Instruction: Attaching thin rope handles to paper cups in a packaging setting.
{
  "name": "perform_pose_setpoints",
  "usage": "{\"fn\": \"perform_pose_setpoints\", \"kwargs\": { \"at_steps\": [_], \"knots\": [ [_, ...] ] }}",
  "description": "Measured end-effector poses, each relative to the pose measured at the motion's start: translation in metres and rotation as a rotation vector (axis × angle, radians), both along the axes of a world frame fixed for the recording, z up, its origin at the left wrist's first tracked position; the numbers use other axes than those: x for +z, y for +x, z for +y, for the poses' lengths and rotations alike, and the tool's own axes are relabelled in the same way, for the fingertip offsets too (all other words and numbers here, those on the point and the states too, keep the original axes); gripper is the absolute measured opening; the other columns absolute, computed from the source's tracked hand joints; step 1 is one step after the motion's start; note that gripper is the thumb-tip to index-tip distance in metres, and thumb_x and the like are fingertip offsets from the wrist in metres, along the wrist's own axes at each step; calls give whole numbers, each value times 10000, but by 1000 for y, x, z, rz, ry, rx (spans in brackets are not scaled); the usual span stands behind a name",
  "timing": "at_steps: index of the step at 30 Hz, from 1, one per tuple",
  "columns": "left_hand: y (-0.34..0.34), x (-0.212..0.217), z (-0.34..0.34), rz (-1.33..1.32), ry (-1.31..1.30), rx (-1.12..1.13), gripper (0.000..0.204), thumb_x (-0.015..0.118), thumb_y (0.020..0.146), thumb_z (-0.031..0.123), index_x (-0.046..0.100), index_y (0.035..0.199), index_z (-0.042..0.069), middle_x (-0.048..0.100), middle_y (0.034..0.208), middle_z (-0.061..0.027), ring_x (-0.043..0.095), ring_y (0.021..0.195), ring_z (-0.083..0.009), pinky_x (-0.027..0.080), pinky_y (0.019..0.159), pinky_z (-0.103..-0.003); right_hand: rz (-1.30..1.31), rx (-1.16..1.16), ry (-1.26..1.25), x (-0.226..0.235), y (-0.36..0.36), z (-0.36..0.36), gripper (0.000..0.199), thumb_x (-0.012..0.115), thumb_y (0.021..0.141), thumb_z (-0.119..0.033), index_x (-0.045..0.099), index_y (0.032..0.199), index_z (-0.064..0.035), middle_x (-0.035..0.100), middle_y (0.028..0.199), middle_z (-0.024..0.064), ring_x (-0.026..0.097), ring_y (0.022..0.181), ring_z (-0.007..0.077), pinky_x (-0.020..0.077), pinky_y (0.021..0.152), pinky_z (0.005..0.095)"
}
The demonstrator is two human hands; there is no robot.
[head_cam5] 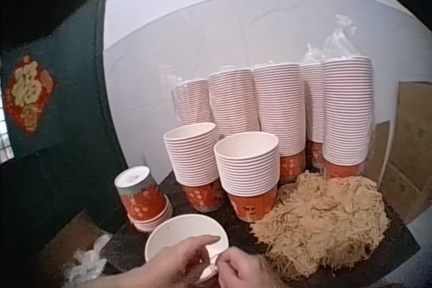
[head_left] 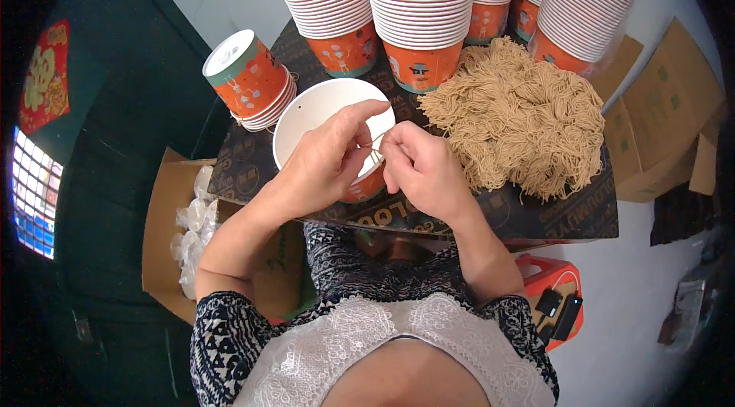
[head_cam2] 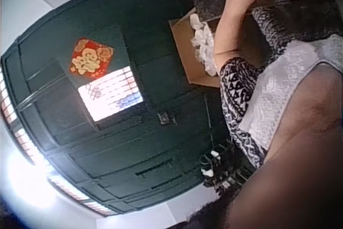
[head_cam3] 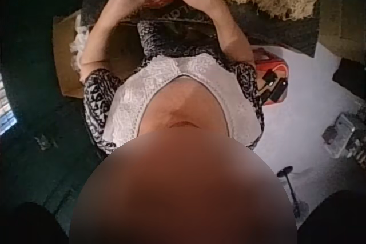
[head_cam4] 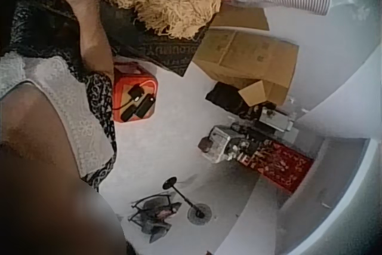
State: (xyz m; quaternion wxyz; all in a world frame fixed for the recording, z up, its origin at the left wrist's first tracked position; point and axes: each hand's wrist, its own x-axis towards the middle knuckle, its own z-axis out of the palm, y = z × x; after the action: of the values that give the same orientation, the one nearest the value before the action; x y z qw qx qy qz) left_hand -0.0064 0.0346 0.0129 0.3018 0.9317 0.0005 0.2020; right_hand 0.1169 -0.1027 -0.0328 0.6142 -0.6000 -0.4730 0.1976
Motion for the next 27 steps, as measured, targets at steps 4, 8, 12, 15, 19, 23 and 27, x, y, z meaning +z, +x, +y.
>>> {"fn": "perform_pose_setpoints", "kwargs": {
  "at_steps": [4,8,12,15,19,23,27],
  "knots": [
    [1,1,0,27,-74,-16,645,586,804,-125,432,1396,80,553,836,-81,598,717,-191,511,657,-323,-20,-42,44,-5,-2,-2,86,550,947,-62,582,910,8,623,599,124,675,557,224,508,521,361],
    [0,0,1,20,-51,-18,651,593,804,-121,433,1400,87,552,843,-76,596,733,-184,513,670,-323,-34,-53,35,-6,-1,-1,84,566,943,-69,603,938,6,650,655,165,693,606,291,520,547,390],
    [0,-1,1,-12,-3,-34,651,600,808,-116,437,1399,100,575,873,-88,623,759,-209,525,687,-336,-203,-38,50,-5,0,-1,117,581,932,-74,630,1002,6,668,755,225,685,717,389,531,597,439],
    [0,-1,0,1,-6,-21,643,602,813,-112,441,1397,102,589,888,-99,635,774,-229,532,698,-340,-179,3,38,-6,1,0,118,585,929,-72,631,1002,7,667,763,229,682,725,396,530,601,445],
    [-1,0,0,-8,-9,-23,654,596,816,-117,436,1412,100,588,891,-99,635,784,-221,533,704,-331,-29,0,21,-7,-1,2,75,593,928,-68,601,959,0,659,699,182,689,649,340,521,565,423],
    [0,-2,3,14,-180,-45,671,545,851,-171,423,1456,93,540,884,-27,575,726,-79,507,621,-232,-84,-102,126,-19,-8,3,46,603,921,-52,575,935,-18,633,644,142,673,592,306,510,535,406],
    [2,-2,4,12,-218,-35,690,543,854,-172,414,1473,103,552,872,-30,593,714,-84,525,625,-236,-381,-269,236,-30,-12,-1,57,620,905,-26,568,928,-34,615,638,127,657,575,313,499,521,410]
  ]
}}
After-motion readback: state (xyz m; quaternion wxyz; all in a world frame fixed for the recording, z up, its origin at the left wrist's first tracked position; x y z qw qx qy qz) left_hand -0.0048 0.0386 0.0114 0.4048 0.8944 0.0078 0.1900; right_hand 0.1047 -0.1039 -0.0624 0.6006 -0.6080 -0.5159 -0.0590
